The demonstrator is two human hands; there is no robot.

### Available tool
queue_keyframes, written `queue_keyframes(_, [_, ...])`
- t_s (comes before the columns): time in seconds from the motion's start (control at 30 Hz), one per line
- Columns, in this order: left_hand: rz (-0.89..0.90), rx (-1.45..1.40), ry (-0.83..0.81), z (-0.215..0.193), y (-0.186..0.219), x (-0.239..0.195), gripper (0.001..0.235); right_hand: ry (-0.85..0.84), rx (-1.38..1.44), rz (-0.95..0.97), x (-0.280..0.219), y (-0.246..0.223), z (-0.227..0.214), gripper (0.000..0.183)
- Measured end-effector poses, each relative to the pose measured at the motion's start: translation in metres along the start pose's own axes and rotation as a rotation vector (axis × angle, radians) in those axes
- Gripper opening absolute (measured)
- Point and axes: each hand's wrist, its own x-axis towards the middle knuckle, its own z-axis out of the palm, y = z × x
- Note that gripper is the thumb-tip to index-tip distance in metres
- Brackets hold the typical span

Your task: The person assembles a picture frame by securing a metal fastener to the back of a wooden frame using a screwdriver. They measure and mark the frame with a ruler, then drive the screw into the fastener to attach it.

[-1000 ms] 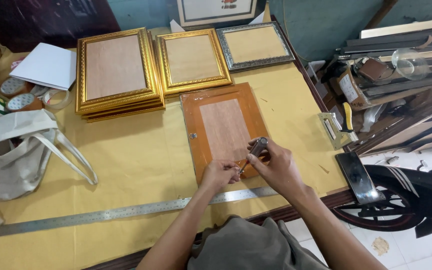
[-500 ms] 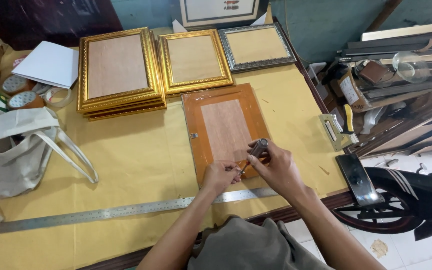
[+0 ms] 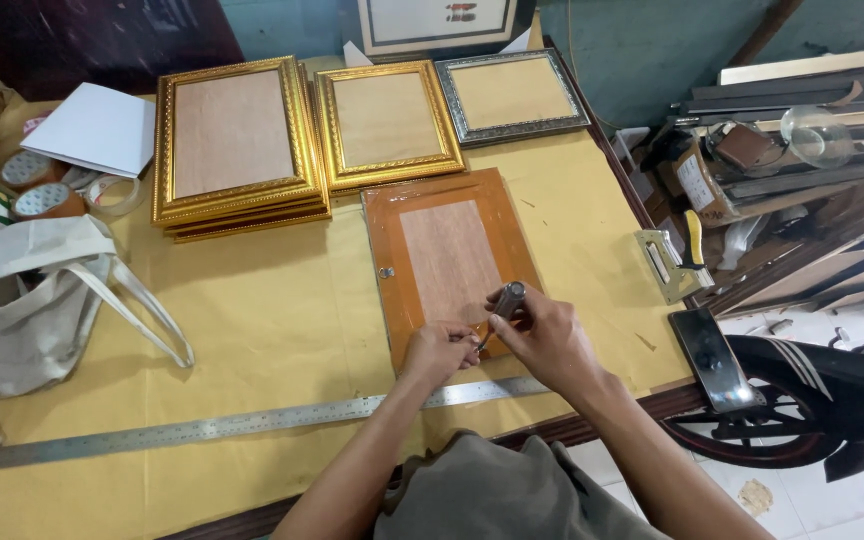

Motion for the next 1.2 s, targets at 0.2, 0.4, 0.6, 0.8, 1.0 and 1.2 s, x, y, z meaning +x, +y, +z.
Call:
queue_keyframes(0.2, [0.038,0.077,0.005,-0.002,0.008,-0.008,0.015,-0.19,-0.075,0.076,0.012,-0.009,-0.015,0.018])
queue_keyframes(0.4, [0.281,0.574,0.061,0.0,-0.022,-0.001,0.021,-0.252,-0.112,0.0,0.017,-0.018,-0.031,0.028])
queue_keyframes(0.6, [0.808,1.055,0.247,-0.006,-0.034,-0.037,0.028,-0.37,-0.274,-0.125,0.027,-0.009,-0.035,0.034])
queue_keyframes(0.8, [0.944,1.028,0.252,-0.005,-0.065,-0.042,0.05,-0.49,-0.613,-0.439,0.032,-0.025,-0.043,0.022])
queue_keyframes(1.0, [1.051,1.091,0.273,-0.003,-0.074,-0.035,0.049,-0.63,-0.752,-0.587,0.034,-0.025,-0.038,0.02])
queue_keyframes(1.2, [1.051,1.11,0.293,-0.004,-0.073,-0.033,0.047,-0.605,-0.877,-0.668,0.037,-0.027,-0.034,0.008])
